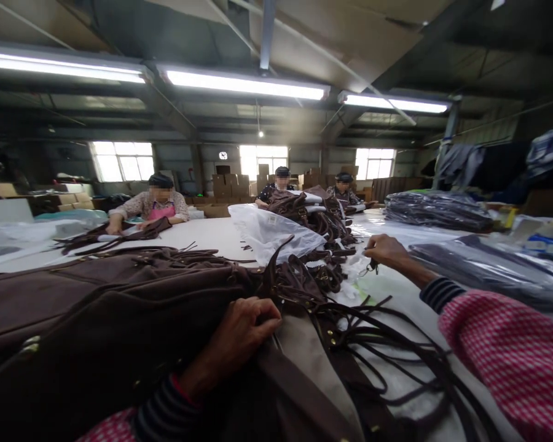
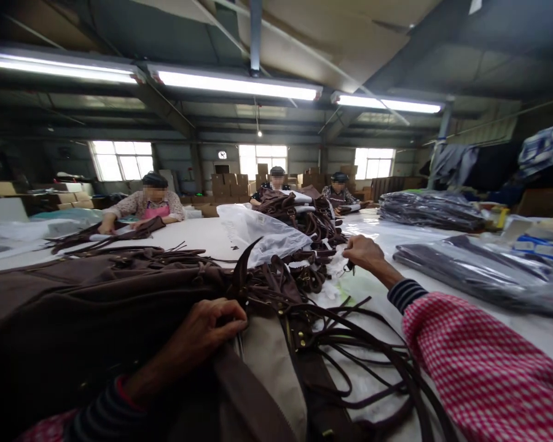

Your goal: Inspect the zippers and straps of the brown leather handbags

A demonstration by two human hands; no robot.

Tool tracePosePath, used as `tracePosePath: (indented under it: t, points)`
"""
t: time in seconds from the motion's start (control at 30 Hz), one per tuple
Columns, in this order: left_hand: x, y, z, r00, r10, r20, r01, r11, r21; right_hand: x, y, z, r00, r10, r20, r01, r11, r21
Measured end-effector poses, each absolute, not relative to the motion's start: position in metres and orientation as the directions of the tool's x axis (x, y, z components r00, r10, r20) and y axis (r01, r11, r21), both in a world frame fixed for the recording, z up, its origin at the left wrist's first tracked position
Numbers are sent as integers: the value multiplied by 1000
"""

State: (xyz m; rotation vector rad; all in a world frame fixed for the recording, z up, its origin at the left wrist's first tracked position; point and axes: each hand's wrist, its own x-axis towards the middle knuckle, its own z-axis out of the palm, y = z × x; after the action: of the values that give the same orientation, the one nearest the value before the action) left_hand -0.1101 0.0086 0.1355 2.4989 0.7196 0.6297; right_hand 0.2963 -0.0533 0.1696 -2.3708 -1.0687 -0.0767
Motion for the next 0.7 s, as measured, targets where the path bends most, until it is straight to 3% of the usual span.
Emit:
tracePosePath:
  t: [0.17, 0.3, 0.5, 0.7]
  points:
    - [-109, 11, 132, 759, 552, 346, 313, -775, 548, 264, -77, 191, 740, 635, 222, 552, -384, -740]
    - [-109, 13, 131, 771, 529, 354, 270, -776, 570, 211, -95, 182, 691, 706, 153, 449, -255, -856]
    - [-107, 12, 132, 776, 508, 374, 251, -793, 556, 123, -111, 132, 536, 844, 28, 391, -219, -894]
    - [-106, 12, 130, 776, 513, 366, 246, -781, 574, 91, -134, 117, 123, 988, 93, 567, 7, -824]
